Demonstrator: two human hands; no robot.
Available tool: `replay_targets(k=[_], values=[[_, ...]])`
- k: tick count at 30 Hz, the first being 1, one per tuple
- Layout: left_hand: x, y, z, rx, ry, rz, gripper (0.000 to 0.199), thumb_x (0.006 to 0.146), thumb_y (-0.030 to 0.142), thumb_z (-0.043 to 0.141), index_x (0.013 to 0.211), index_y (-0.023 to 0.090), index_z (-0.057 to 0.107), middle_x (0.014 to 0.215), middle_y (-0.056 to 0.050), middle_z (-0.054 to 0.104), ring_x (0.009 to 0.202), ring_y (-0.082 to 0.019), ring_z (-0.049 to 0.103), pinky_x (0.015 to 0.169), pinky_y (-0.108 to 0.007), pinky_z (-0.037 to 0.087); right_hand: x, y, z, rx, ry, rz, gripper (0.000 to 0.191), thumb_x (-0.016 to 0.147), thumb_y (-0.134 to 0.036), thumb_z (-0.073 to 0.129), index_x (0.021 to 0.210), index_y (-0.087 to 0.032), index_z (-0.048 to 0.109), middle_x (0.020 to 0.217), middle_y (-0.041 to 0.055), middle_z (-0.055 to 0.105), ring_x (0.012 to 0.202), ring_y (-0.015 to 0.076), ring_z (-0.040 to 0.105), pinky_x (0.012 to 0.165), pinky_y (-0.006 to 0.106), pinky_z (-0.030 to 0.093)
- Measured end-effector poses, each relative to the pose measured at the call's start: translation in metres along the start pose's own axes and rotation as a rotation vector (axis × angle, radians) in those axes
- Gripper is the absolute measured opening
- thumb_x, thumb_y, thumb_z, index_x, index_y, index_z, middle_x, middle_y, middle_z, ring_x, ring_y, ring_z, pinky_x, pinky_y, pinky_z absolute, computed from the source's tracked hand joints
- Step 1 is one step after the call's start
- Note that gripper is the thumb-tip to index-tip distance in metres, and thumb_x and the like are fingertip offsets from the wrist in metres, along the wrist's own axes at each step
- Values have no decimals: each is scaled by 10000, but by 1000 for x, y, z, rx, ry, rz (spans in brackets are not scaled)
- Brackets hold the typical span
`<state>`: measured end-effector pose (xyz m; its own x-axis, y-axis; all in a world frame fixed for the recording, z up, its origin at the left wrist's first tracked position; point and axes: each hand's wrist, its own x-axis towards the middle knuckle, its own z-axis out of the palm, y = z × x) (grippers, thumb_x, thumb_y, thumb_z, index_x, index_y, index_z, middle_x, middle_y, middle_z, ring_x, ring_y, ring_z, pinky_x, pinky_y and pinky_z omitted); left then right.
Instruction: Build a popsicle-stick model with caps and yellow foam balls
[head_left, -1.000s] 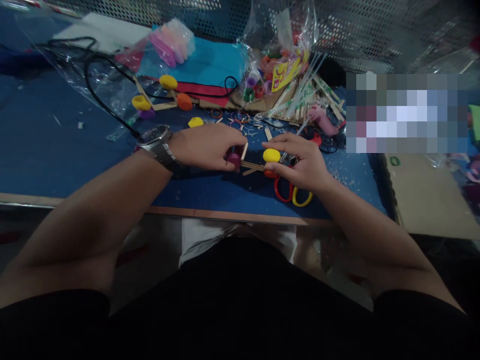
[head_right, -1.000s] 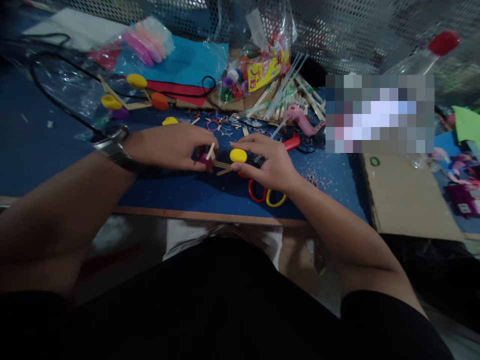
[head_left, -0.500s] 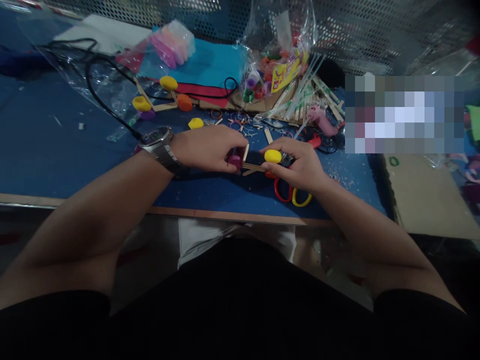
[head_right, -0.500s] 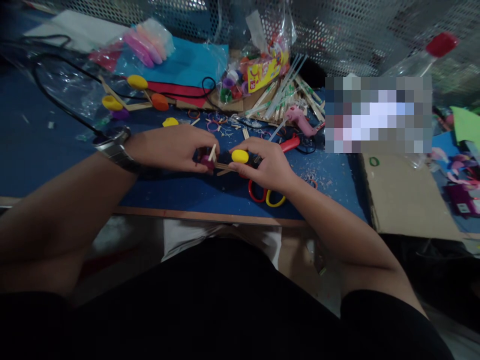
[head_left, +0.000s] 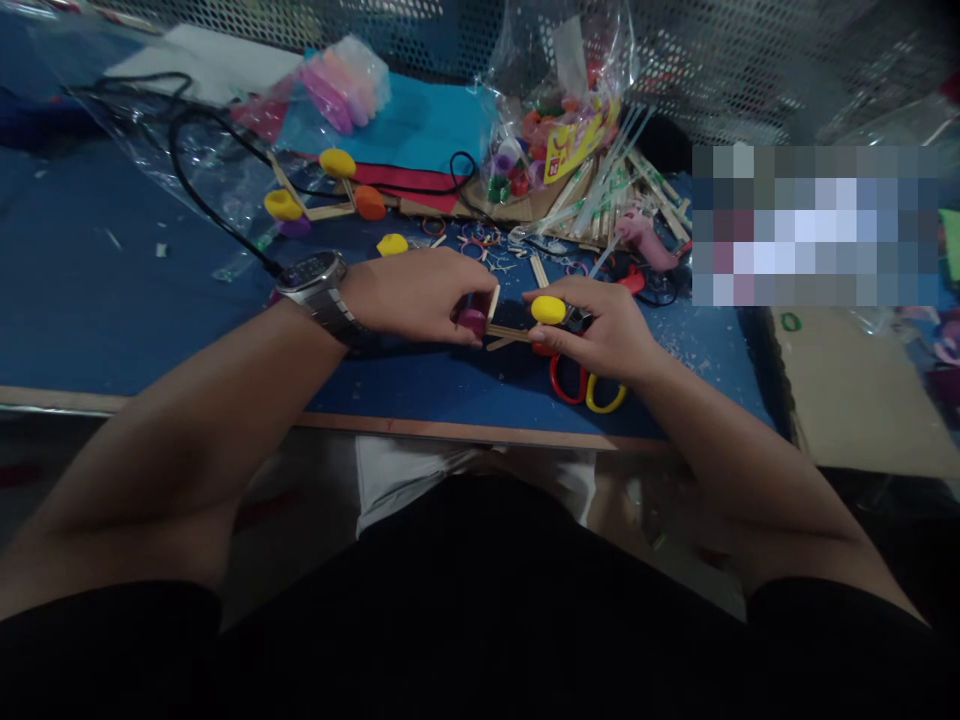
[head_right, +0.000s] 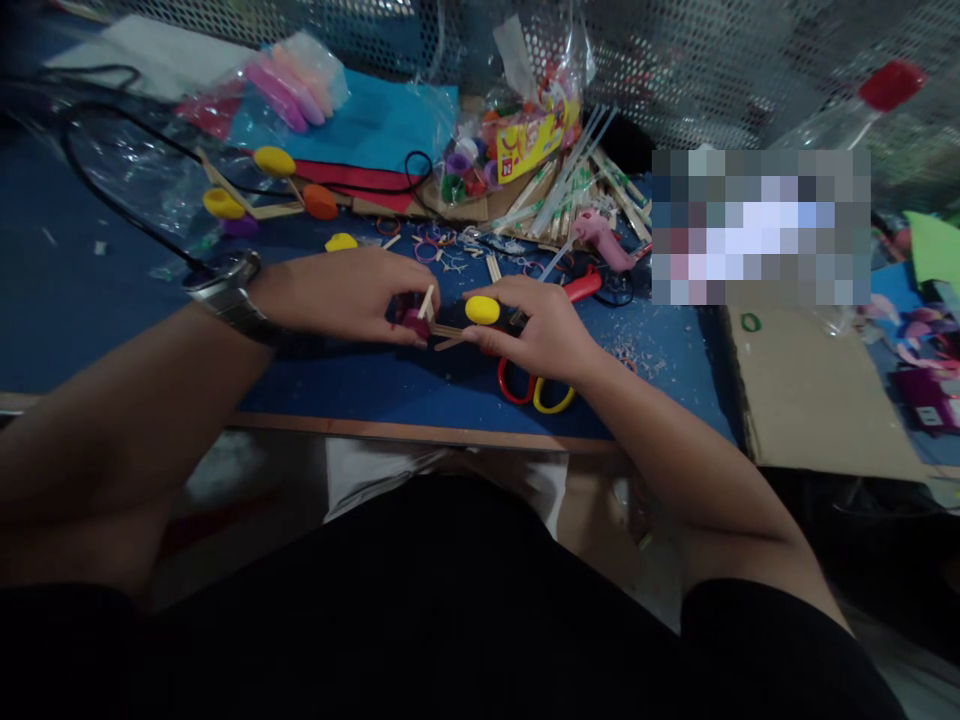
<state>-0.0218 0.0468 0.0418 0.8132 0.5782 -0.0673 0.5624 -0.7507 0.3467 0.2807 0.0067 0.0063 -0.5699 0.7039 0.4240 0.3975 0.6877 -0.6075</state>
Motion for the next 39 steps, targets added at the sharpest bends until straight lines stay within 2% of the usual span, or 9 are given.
replay_targets(k=[7,12,17,22,26,29,35,37,39], values=[[-1,3,-2,-16,-4,-7,196,929,370,868,1009,212,784,1043,-49,826,935,-223,732,799,-314,451,-2,6,-1,-15,19,-18,599,988,-760,905,1327,-267,921,1238,110,918,1130,325,861,1057,476,663],[0,1,-1,12,-4,8,196,951,400,825,1035,227,787,1064,-43,842,995,-249,776,829,-316,473,-2,4,0,-19,-10,19,536,1026,-778,846,1180,-272,933,1106,77,921,1017,299,843,971,459,661],[-1,3,-2,-1,-16,-8,219,939,415,855,1007,222,776,1042,-49,821,953,-235,738,814,-332,457,-2,3,0,-11,14,21,623,1002,-781,870,1359,-272,906,1262,109,919,1130,333,856,1076,502,665],[-2,-1,0,-25,22,37,206,954,399,860,1012,216,784,1072,-49,825,948,-214,705,813,-326,447,-2,10,2,-47,-25,-5,621,987,-790,880,1308,-259,908,1226,121,920,1140,353,857,1059,514,666],[-2,-3,-2,-56,34,37,257,968,459,843,1063,222,816,1085,-52,836,1003,-249,759,848,-325,474,-4,16,2,-68,11,45,739,936,-823,910,1430,-275,874,1346,131,905,1250,389,843,1148,574,652],[-3,0,-5,-136,16,53,304,994,520,815,1104,238,833,1114,-46,849,1032,-257,789,884,-321,516,-4,17,-3,22,34,83,837,899,-848,930,1529,-304,839,1471,134,872,1377,413,816,1238,605,620],[-8,6,-12,-231,-21,65,385,1045,585,746,1171,232,835,1192,-80,873,1069,-265,800,924,-328,575,-2,16,-9,292,-24,103,1006,782,-1051,845,1441,-292,890,1366,137,897,1435,450,795,1317,636,575],[-8,7,-13,-245,-25,69,388,1053,588,734,1180,236,835,1175,-71,877,1063,-257,803,930,-319,585,-1,17,-6,425,27,96,971,853,-1074,747,1399,-286,909,1409,126,887,1481,450,770,1357,638,547],[-9,9,-15,-263,-23,79,392,1053,590,731,1203,242,834,1166,-59,879,1070,-252,809,946,-311,590,-1,18,-2,547,92,104,898,988,-1048,590,1340,-295,930,1383,109,896,1421,421,807,1326,623,589]])
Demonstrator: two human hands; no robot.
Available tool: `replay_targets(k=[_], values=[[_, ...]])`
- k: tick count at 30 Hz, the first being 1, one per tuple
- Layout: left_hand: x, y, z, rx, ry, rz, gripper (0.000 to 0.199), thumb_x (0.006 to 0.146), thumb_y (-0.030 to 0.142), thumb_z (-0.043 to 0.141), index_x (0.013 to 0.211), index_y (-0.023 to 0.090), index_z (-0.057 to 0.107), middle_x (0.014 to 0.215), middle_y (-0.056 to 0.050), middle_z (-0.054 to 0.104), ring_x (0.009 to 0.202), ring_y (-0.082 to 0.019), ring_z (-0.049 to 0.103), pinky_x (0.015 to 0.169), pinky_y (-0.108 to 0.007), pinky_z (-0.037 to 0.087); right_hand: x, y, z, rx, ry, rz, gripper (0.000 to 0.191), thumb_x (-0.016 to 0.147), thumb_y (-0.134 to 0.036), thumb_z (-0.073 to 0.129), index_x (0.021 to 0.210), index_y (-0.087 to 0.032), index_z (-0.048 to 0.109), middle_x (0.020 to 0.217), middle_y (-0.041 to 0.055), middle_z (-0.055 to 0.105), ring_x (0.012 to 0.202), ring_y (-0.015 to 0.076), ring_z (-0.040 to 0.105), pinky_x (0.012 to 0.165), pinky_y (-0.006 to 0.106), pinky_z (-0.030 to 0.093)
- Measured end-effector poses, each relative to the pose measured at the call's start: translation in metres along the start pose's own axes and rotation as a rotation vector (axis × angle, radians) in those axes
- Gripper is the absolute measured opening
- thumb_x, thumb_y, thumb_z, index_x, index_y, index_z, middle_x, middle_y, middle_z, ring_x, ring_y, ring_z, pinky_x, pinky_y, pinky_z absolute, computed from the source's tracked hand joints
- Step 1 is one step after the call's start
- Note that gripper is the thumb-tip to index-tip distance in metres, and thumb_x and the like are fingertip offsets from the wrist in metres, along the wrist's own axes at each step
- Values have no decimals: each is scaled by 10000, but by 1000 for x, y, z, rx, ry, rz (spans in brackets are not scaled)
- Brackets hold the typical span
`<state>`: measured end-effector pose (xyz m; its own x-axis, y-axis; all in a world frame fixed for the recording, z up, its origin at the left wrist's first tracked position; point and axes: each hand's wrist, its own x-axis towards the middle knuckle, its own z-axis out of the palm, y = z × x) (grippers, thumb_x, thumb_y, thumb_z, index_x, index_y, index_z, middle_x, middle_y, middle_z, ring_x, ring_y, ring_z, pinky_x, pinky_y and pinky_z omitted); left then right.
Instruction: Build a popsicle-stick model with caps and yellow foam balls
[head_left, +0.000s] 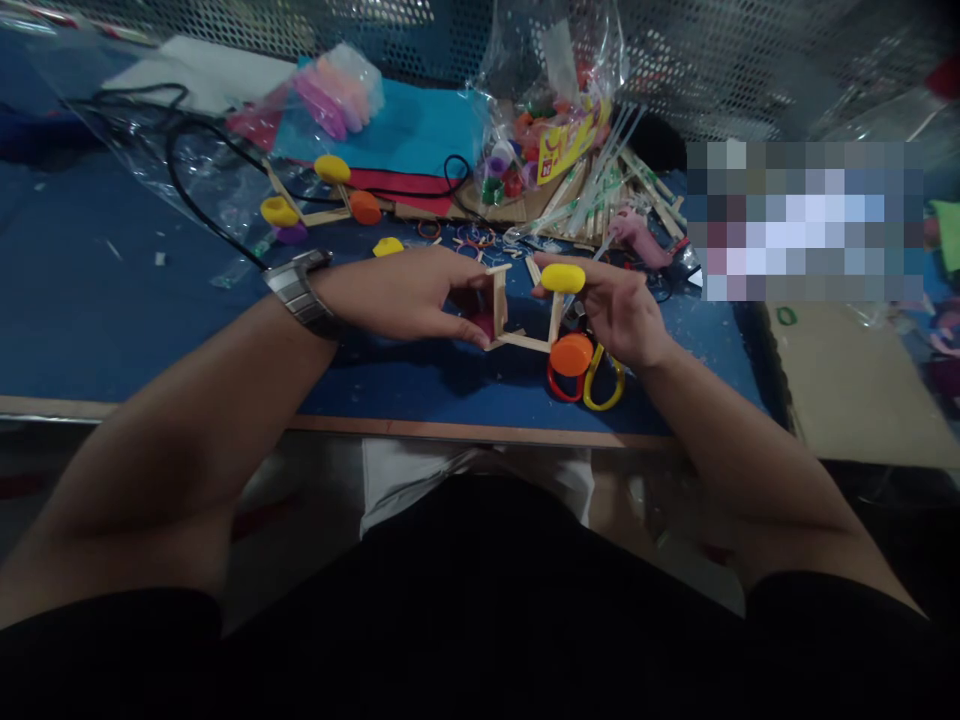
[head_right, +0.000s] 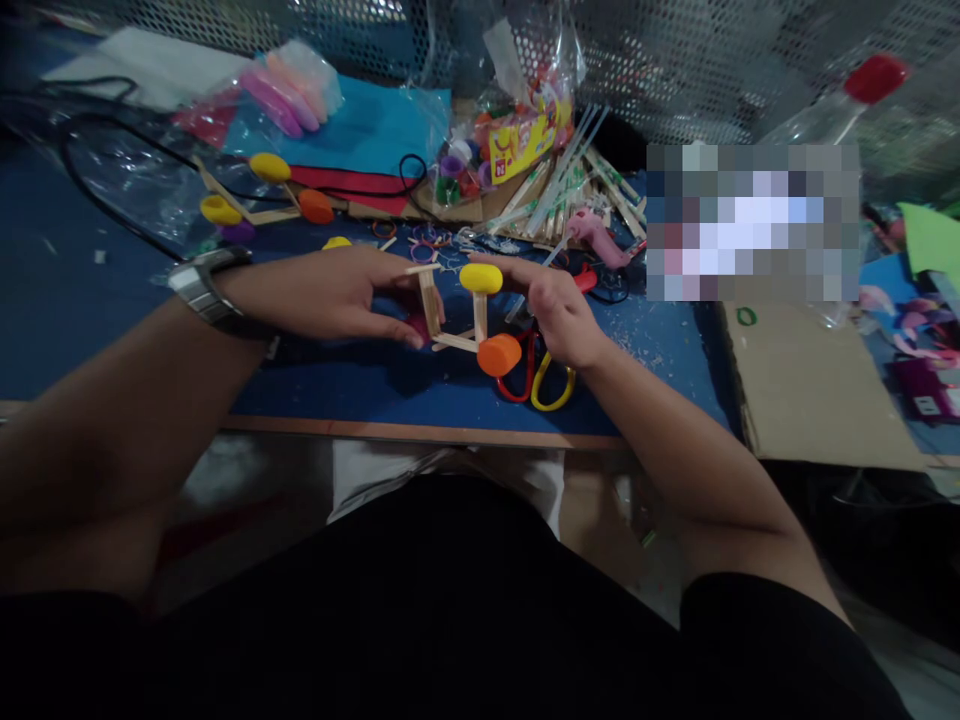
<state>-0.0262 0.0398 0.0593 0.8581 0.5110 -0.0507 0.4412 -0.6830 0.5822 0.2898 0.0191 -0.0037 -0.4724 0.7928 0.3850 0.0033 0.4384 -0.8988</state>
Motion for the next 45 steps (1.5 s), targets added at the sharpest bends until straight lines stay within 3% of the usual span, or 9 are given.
replay_targets(k=[2,4,8,12,18,30,37,43,45], values=[[0,2,-1,-23,-6,8,398,1050,590,734,1231,249,833,1163,-49,877,1087,-253,814,966,-309,593,1,2,2,40,74,22,815,1073,-981,524,1244,-306,947,1239,88,919,1232,375,873,1193,587,686],[0,3,-1,-41,-14,2,397,1051,593,735,1232,254,836,1150,-42,871,1095,-254,814,975,-311,594,3,3,2,-39,158,43,704,1066,-932,629,1153,-310,946,1073,63,911,1041,332,883,1033,536,744],[0,1,-1,-35,-6,-8,395,1042,599,751,1179,241,845,1157,-59,873,1085,-259,807,964,-313,588,3,-1,2,-212,218,39,634,995,-910,785,1152,-313,927,1038,44,894,959,287,853,907,470,744],[2,-2,3,-8,17,-14,381,1031,592,770,1150,237,839,1169,-65,872,1069,-258,809,947,-318,574,-1,-7,5,-108,161,39,740,1047,-957,642,1248,-300,918,1176,68,906,1036,316,877,878,478,752],[4,-1,5,39,9,-15,311,1026,539,792,1098,240,839,1106,-43,859,1025,-242,809,925,-315,546,-5,-17,11,-229,96,85,626,1024,-842,808,1262,-276,928,1114,76,928,1043,294,897,914,422,750],[4,-3,6,61,-14,-41,332,1013,548,789,1124,245,866,1100,-48,861,1005,-248,784,896,-321,539,-6,-22,14,-416,76,27,507,1025,-715,881,1228,-255,952,1140,85,945,1021,306,904,934,451,751],[4,-4,6,70,-10,-39,378,1023,594,788,1129,239,861,1082,-42,847,997,-238,783,907,-313,537,-6,-23,14,-325,130,-28,600,1147,-792,656,1340,-286,913,1253,95,932,1193,304,884,1018,444,715],[4,-3,6,38,-25,-75,396,995,591,784,1153,238,871,1112,-42,850,1024,-248,774,953,-334,542,-6,-27,12,-520,108,77,696,1053,-907,702,1024,-258,952,953,56,921,826,250,823,742,388,636],[5,-2,5,17,-25,-66,381,983,581,780,1126,239,870,1098,-39,851,1005,-244,774,934,-331,542,-6,-26,12,-550,104,76,708,1019,-929,729,971,-257,945,912,56,910,793,251,814,719,390,615]])
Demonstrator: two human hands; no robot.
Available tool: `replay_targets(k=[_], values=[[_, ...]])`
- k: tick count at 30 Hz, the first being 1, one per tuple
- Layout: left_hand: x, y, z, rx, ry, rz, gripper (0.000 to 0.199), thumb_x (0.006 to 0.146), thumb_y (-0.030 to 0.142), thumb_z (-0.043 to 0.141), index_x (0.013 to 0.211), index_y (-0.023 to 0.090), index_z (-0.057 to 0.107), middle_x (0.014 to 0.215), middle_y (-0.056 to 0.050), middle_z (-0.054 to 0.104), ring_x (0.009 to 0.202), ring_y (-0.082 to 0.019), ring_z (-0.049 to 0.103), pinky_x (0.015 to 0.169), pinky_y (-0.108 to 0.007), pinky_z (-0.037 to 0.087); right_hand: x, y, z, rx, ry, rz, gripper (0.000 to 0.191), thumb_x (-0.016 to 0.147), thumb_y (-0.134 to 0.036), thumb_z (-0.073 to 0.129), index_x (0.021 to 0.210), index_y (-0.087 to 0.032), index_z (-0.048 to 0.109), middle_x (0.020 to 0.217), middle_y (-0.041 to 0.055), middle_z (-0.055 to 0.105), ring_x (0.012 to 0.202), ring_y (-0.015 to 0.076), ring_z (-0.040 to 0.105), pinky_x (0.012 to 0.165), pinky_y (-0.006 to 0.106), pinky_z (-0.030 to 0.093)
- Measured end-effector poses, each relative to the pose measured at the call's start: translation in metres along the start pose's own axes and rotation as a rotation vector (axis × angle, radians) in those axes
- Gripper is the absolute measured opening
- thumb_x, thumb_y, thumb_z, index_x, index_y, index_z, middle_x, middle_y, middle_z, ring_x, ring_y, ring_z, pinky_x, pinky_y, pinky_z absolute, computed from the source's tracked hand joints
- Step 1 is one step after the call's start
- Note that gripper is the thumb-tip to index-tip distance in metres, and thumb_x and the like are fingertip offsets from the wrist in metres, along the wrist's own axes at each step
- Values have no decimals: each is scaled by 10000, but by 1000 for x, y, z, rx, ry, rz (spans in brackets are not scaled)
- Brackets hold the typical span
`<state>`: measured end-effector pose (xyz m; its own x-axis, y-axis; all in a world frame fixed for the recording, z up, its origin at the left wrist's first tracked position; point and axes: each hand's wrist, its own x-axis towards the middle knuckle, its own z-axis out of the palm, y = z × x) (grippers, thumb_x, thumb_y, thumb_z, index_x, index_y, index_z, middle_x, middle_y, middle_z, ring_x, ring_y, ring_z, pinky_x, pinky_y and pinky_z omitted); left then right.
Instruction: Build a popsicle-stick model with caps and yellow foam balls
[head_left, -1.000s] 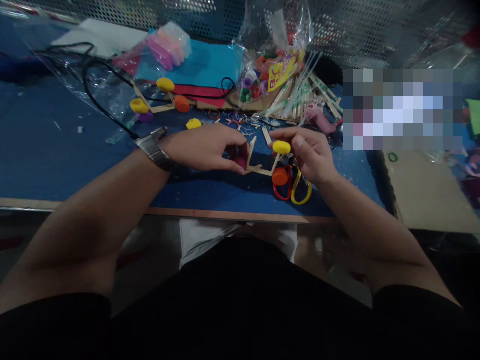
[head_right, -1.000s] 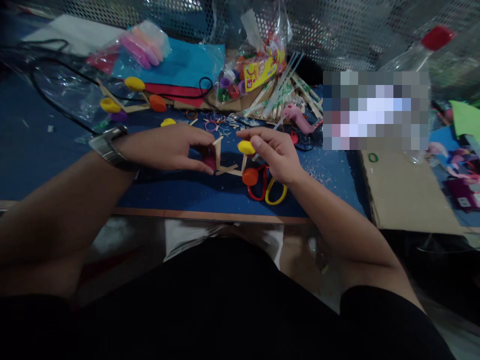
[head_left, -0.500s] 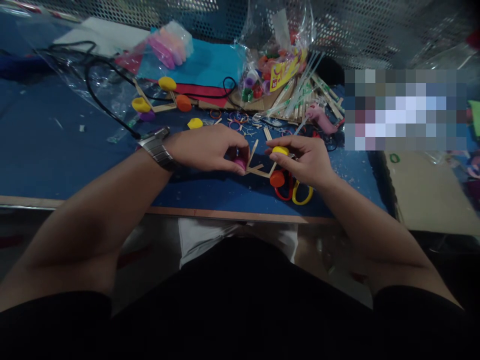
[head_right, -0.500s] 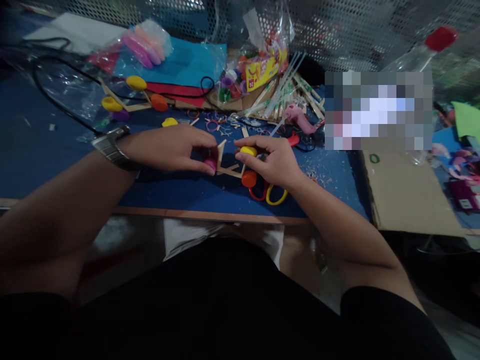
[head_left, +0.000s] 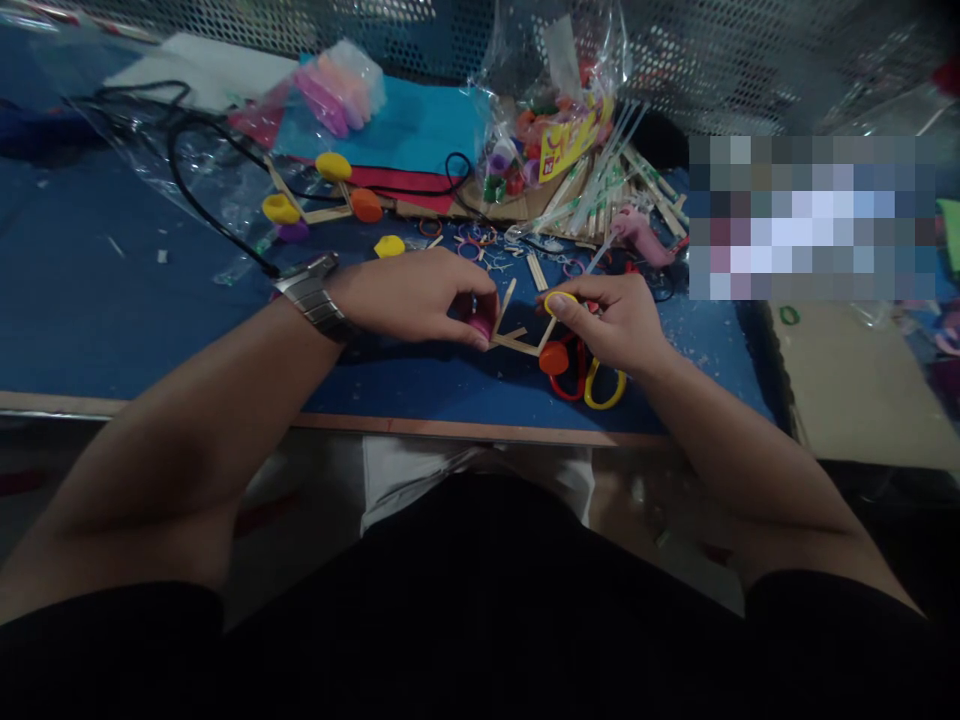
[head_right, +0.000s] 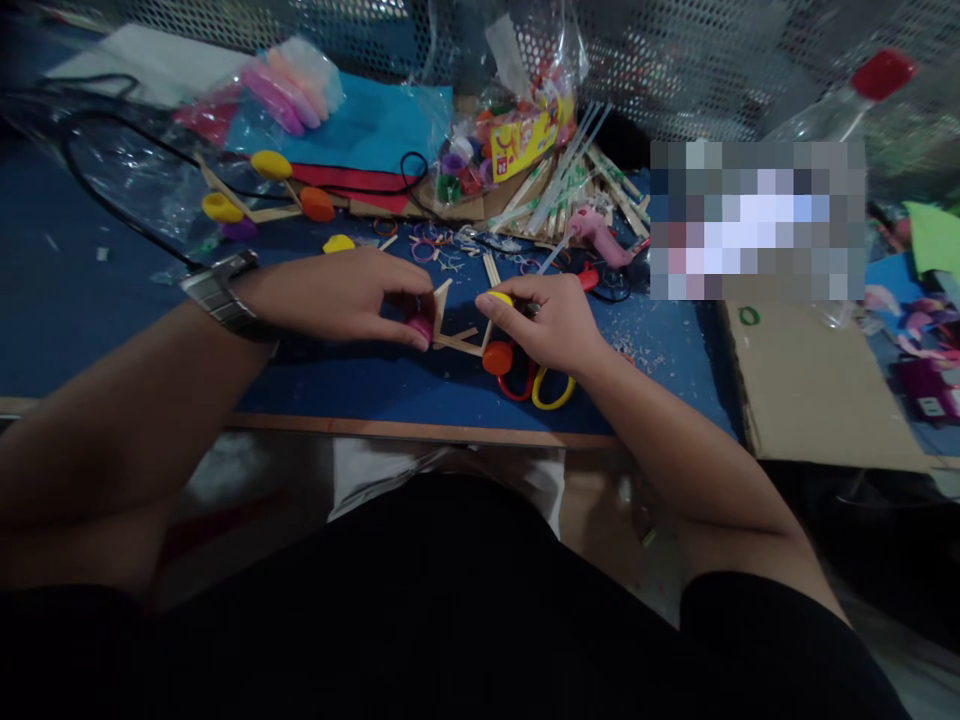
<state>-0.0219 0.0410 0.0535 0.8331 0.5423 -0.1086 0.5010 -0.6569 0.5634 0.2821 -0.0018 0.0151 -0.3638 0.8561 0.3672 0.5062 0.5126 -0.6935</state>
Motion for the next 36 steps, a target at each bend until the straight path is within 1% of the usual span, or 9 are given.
replay_targets(k=[4,11,20,23,25,27,30,33,36], values=[[0,1,0,10,-2,-1,387,979,601,774,1099,244,862,1078,-38,852,993,-241,777,916,-323,537,1,2,0,2,-9,-31,711,1017,-942,718,951,-266,928,963,74,915,877,278,848,803,421,630],[0,4,-1,20,-5,-26,383,974,593,784,1112,246,867,1092,-38,856,1036,-257,785,963,-342,551,2,2,0,-31,-20,-39,735,972,-964,753,884,-246,878,852,60,855,772,241,764,725,397,556],[0,4,-1,56,21,-27,365,980,595,798,1075,247,856,1078,-34,849,1013,-250,793,940,-338,543,3,3,-1,-43,-40,-35,687,948,-922,823,928,-237,874,892,61,847,783,234,739,745,400,557],[1,3,0,59,6,-34,363,980,578,784,1107,246,859,1095,-36,861,1028,-251,793,930,-330,544,2,5,-1,-24,-43,-70,662,965,-903,821,936,-246,887,919,71,857,854,264,771,791,420,596],[0,3,0,49,11,-30,345,981,555,767,1099,245,860,1095,-35,867,1024,-248,792,910,-326,546,2,7,-1,-11,-30,-105,658,997,-907,779,1020,-263,914,989,82,880,960,298,806,872,452,635],[-1,4,-1,27,37,-15,336,977,545,763,1068,234,853,1095,-41,867,1008,-244,791,894,-336,548,2,11,0,19,11,-118,689,1050,-920,683,1223,-296,919,1116,92,896,1080,331,824,971,502,665],[-3,5,-2,-7,101,2,359,968,568,780,1036,218,827,1093,-55,861,987,-242,787,893,-359,560,4,21,1,102,134,-132,730,1106,-918,555,1496,-363,824,1313,97,865,1242,371,805,1091,593,666],[-4,4,-2,-18,152,-5,360,961,578,774,1043,229,811,1097,-54,865,987,-247,793,907,-363,578,9,33,-1,160,254,-129,678,1112,-888,553,1566,-425,751,1398,103,813,1315,394,768,1137,636,651],[-4,1,-2,12,194,-44,373,956,592,764,1070,240,811,1111,-48,867,1015,-257,809,924,-360,593,14,41,-5,159,326,-98,656,1096,-889,559,1585,-473,694,1413,116,784,1336,415,739,1144,661,633]])
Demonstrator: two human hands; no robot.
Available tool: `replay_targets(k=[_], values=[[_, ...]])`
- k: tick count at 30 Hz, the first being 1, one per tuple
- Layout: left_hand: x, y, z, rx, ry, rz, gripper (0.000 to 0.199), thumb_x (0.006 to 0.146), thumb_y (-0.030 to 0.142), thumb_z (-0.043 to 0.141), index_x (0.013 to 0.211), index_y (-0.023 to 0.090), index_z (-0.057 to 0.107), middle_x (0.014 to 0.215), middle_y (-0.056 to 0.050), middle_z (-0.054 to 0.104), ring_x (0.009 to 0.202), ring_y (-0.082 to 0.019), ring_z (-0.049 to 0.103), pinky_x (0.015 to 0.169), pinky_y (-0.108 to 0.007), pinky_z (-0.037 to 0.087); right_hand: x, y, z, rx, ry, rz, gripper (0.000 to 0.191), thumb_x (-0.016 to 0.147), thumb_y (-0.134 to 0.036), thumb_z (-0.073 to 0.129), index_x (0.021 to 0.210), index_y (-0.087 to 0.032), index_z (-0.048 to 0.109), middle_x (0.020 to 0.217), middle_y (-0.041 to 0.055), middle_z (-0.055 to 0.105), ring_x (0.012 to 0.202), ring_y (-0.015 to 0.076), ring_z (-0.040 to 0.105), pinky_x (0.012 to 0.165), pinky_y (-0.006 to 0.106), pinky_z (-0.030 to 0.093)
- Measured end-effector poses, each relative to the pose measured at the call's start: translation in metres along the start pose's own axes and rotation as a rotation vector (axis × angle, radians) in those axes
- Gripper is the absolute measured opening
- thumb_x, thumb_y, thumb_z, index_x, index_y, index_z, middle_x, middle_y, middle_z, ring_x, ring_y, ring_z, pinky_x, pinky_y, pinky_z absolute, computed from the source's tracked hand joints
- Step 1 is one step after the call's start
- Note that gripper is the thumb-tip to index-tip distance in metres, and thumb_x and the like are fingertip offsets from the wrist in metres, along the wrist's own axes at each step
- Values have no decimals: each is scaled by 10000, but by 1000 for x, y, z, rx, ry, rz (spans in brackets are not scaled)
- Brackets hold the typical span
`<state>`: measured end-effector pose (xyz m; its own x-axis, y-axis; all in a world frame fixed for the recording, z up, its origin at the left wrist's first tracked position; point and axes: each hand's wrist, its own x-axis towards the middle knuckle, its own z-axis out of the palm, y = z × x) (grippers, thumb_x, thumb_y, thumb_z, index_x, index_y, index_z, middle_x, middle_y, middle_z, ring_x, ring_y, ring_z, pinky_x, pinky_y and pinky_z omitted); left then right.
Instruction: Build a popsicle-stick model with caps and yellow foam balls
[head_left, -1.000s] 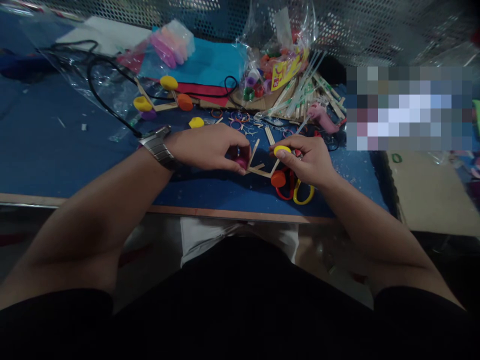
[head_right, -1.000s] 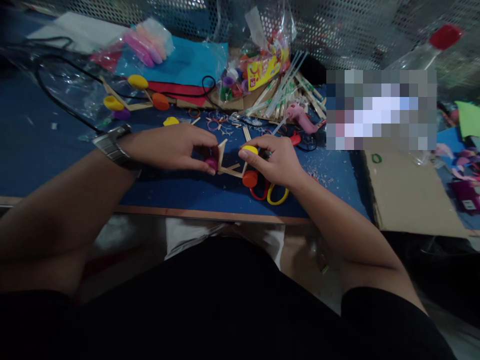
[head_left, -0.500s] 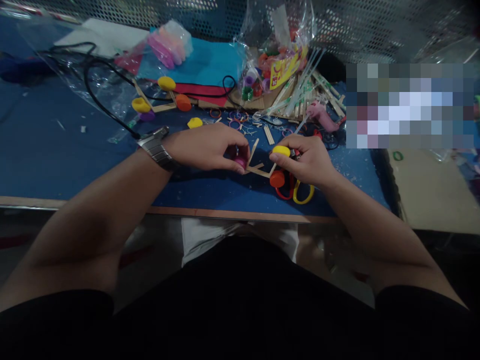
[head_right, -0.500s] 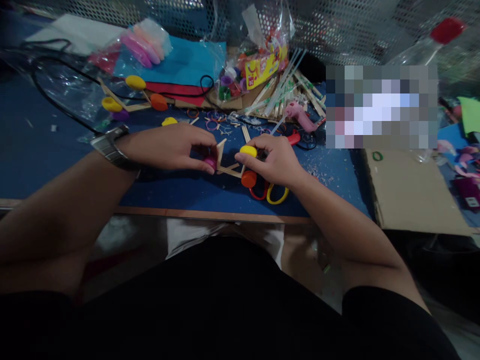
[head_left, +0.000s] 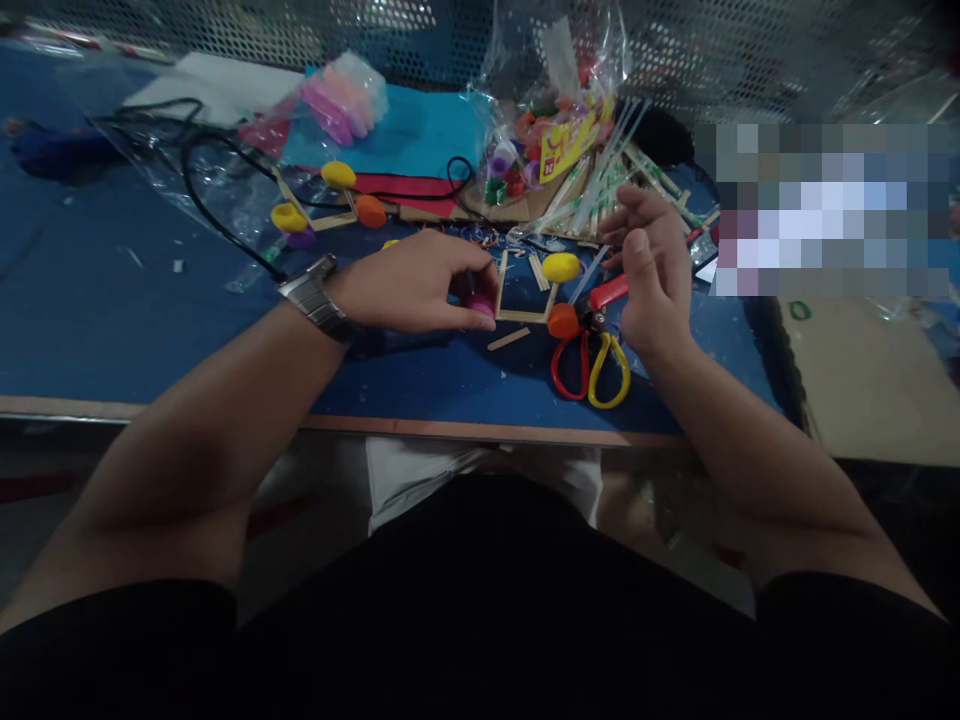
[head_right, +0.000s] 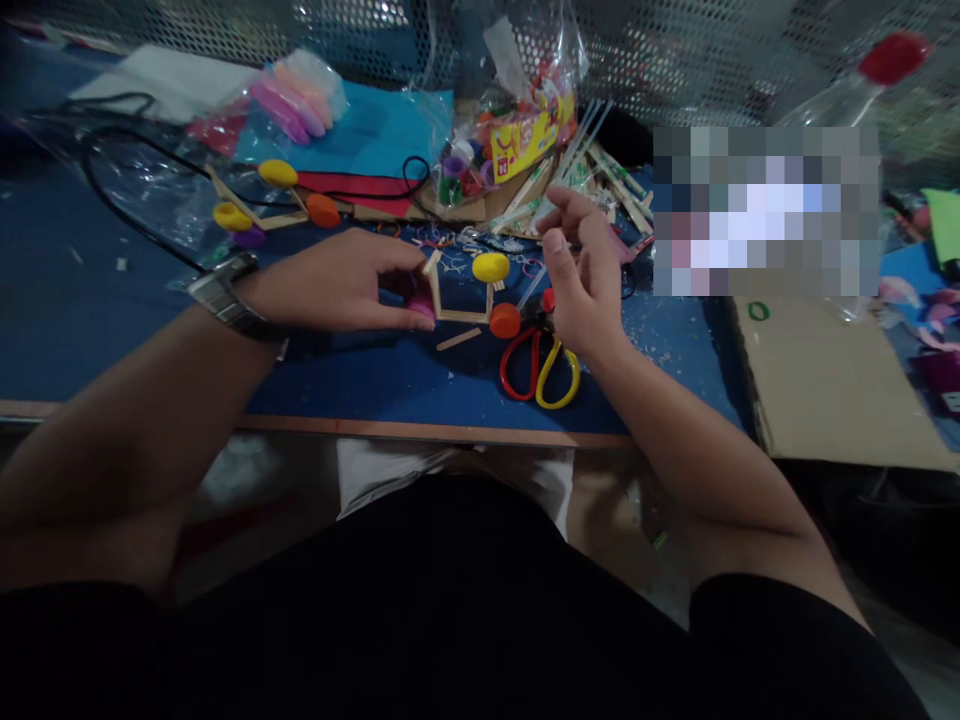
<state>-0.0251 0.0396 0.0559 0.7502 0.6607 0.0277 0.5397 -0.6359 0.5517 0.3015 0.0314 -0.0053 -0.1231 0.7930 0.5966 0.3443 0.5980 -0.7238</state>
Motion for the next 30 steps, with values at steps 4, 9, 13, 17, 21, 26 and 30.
replay_targets(k=[4,9,13,17,21,26,30], values=[[1,-5,0,162,85,-108,419,963,570,747,1149,200,814,1155,-110,851,1082,-312,803,1014,-434,603,3,-3,-2,-7,54,-24,655,1109,-898,535,1564,-447,674,1406,123,776,1341,400,728,1120,624,628],[0,-5,-3,287,106,-210,494,990,589,703,1204,155,804,1219,-191,826,1149,-382,768,1049,-524,569,-1,-21,0,-117,5,-5,623,1160,-853,542,1180,-305,837,1112,111,846,1068,309,789,978,509,640],[0,-5,-3,275,126,-266,464,978,593,714,1147,173,815,1169,-161,840,1100,-350,767,970,-493,567,-3,-27,1,-166,-91,6,611,1120,-810,689,870,-275,846,789,68,787,793,284,779,812,492,624],[3,-10,0,239,76,-301,452,946,622,777,1127,210,823,1103,-116,851,1038,-316,770,919,-457,573,-4,-27,4,-214,-225,-45,571,1169,-752,622,949,-294,884,838,89,822,917,322,806,929,529,646],[5,-15,5,195,39,-271,529,901,703,849,1101,213,831,1035,-83,867,1025,-296,776,902,-390,554,-6,-26,7,-261,-356,-128,326,1177,-500,646,1222,-308,905,1059,81,898,1120,356,797,1084,593,621],[6,-14,5,220,-47,-251,582,851,719,894,1171,235,844,1061,-62,874,1024,-294,804,900,-350,546,-8,-25,8,-256,-372,-161,236,1120,-406,695,1126,-335,920,1061,59,910,1185,370,783,1095,613,603],[6,-13,4,233,-107,-249,619,860,716,860,1246,232,845,1154,-61,887,1077,-290,818,945,-339,555,-7,-27,6,-254,-360,-161,240,1124,-437,695,1103,-344,915,1055,52,912,1171,368,790,1099,618,602]])
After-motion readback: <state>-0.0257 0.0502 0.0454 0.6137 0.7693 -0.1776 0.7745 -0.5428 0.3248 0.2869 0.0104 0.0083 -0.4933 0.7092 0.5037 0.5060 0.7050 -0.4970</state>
